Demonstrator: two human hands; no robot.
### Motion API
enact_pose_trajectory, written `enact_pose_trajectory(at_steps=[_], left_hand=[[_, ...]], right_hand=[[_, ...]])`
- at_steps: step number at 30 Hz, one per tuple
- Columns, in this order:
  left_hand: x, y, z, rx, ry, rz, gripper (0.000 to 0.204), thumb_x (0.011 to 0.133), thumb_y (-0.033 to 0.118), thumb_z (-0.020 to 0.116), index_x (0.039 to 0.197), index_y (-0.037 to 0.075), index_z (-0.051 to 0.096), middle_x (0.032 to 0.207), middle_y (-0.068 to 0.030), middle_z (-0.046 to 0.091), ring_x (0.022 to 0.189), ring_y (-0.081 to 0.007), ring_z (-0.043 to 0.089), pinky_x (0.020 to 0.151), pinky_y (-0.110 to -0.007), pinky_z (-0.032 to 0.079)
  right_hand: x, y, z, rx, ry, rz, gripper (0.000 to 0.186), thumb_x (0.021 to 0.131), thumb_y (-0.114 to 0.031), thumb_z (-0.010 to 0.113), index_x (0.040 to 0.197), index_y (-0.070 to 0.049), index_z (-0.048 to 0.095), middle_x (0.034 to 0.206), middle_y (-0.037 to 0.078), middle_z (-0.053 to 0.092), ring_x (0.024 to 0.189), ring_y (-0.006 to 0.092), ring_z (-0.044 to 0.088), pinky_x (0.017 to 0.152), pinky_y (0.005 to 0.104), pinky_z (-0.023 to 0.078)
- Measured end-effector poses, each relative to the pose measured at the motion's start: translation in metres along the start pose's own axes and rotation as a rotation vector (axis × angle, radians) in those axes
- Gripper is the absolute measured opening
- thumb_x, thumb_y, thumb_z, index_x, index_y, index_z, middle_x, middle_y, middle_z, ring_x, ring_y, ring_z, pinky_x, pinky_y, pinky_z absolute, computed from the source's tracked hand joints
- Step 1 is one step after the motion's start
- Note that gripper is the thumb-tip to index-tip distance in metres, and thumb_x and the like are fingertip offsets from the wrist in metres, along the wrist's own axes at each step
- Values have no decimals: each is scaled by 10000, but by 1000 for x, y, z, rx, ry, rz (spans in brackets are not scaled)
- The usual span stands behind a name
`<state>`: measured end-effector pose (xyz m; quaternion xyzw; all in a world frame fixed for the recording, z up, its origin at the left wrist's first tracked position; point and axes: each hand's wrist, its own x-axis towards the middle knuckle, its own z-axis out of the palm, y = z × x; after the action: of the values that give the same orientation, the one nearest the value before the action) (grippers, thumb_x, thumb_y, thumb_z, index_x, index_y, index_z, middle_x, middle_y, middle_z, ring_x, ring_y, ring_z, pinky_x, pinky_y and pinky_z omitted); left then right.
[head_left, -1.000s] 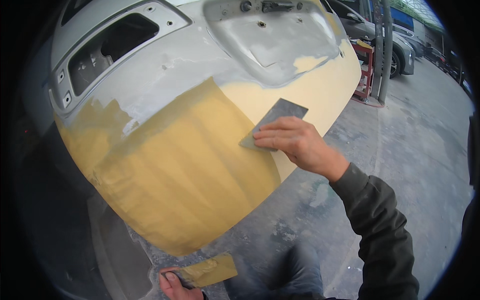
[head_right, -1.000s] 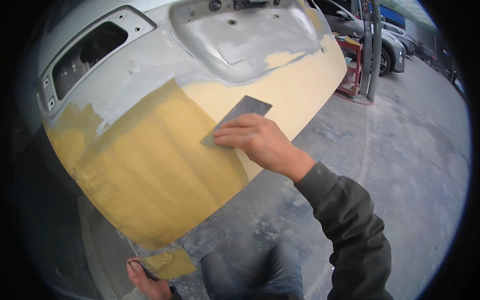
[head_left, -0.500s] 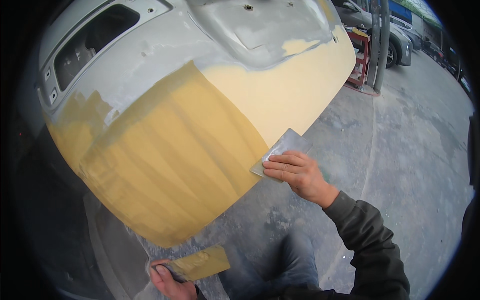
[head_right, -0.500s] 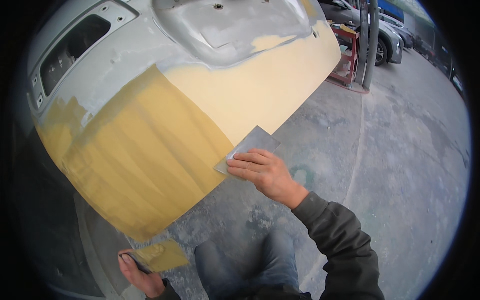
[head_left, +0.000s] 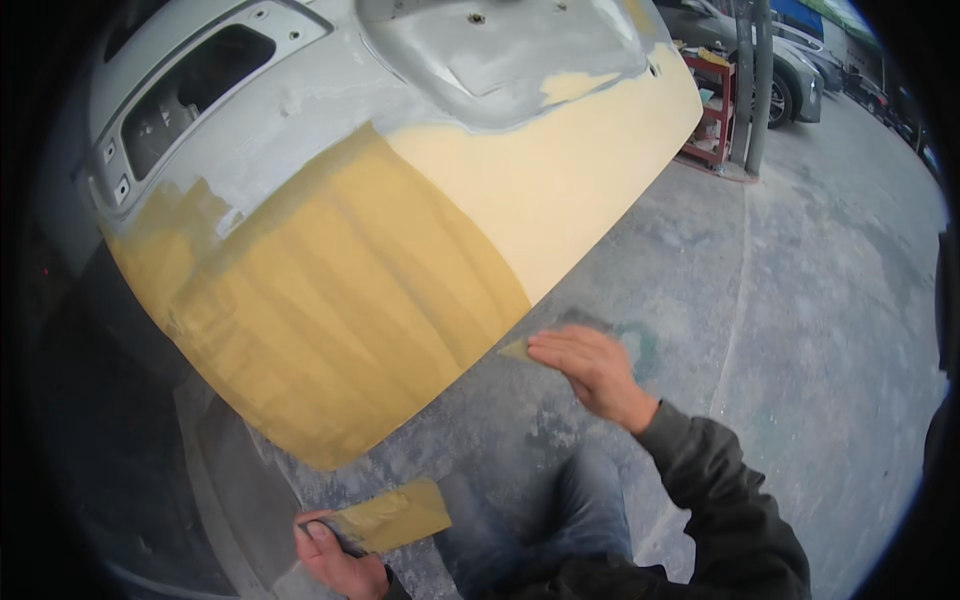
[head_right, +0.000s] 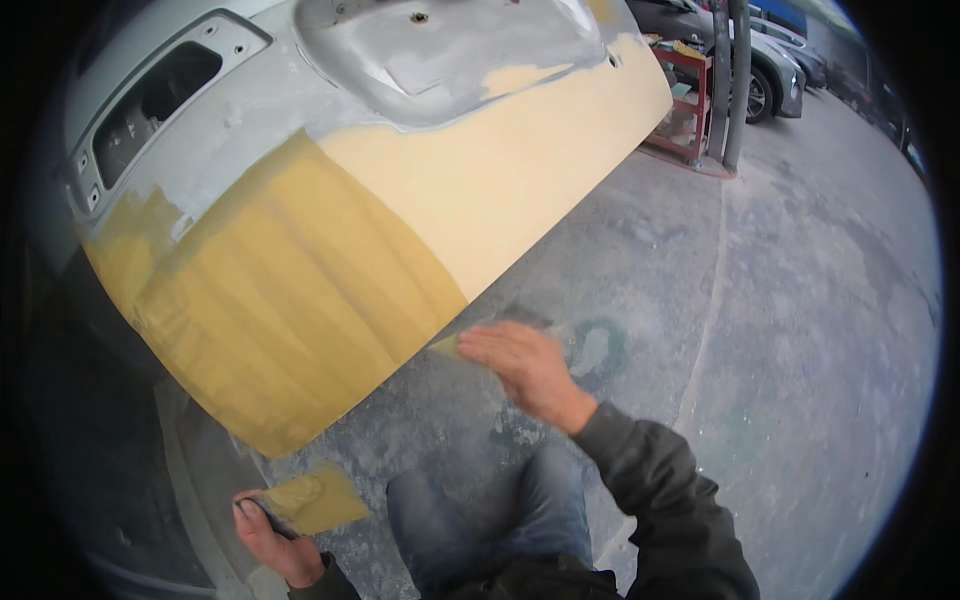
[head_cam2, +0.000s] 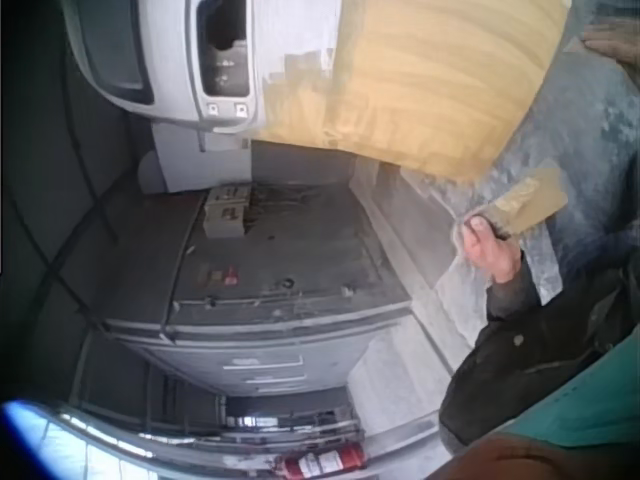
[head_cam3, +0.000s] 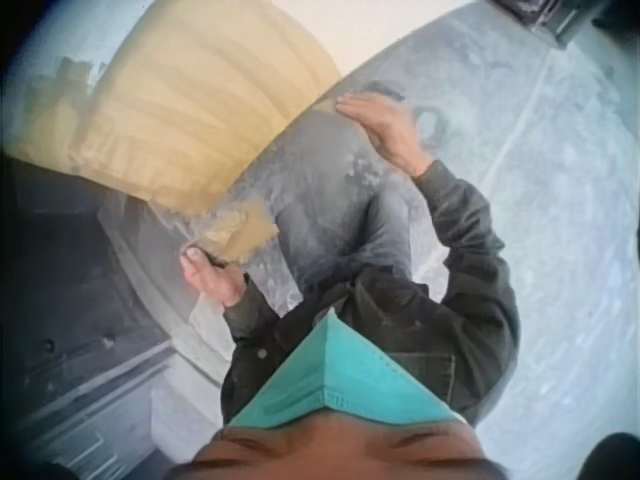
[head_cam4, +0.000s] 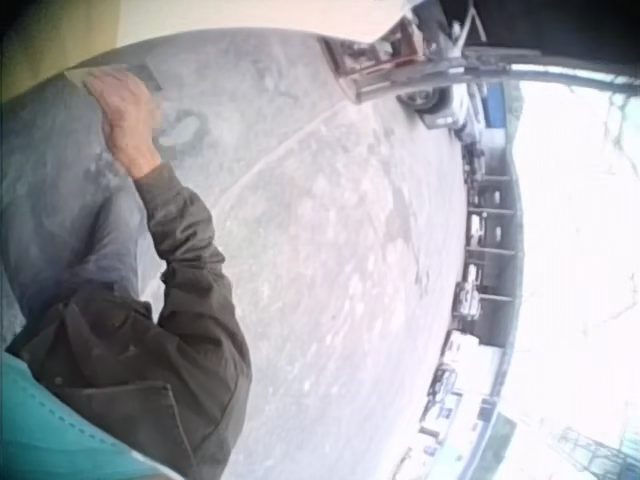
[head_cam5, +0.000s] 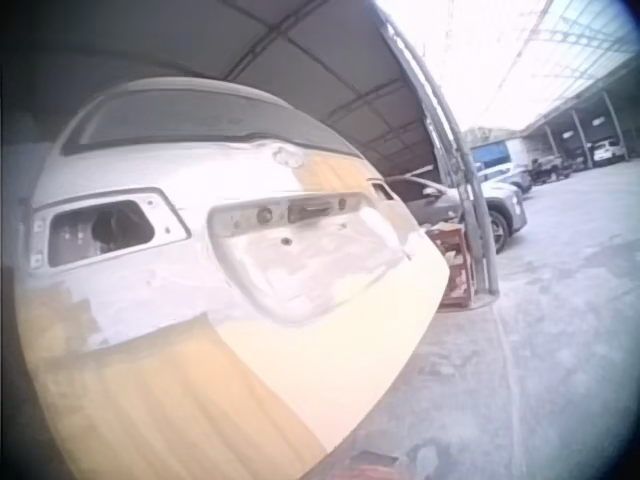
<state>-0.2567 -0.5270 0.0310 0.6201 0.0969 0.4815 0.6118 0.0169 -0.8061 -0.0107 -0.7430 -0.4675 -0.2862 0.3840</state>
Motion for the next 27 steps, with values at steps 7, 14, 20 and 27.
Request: enact_pose_trajectory(at_steps=[7,14,20,27], left_hand=[[-12,-13,21,299,-363,-95,307,1089,277,628,1003,-17,659,864,-69,694,810,-142,625,773,-307,511],[6,-6,-2,7,103,-46,339,1116,311,566,965,12,617,895,-48,626,835,-125,571,775,-290,468],[3,1,-26,109,69,-1,333,1122,310,535,979,15,586,893,-39,566,833,-120,524,763,-298,430],[4,-5,-27,32,62,-25,324,1122,304,543,975,18,585,884,-29,561,827,-107,517,758,-291,424]], right_hand=[[-3,-107,-24,1250,-333,369,345,1028,-63,689,1370,-58,735,1391,69,741,1296,226,693,1036,368,572],[25,-73,-10,449,-296,99,386,945,16,659,1301,-87,765,1303,109,766,1167,306,730,978,415,578],[148,-37,-6,-247,166,-263,389,854,-9,664,1214,-95,784,1227,38,785,1102,256,691,894,405,531],[103,-43,19,-252,26,-326,416,839,-1,676,1225,-107,789,1295,-10,777,1112,226,681,895,399,506]])
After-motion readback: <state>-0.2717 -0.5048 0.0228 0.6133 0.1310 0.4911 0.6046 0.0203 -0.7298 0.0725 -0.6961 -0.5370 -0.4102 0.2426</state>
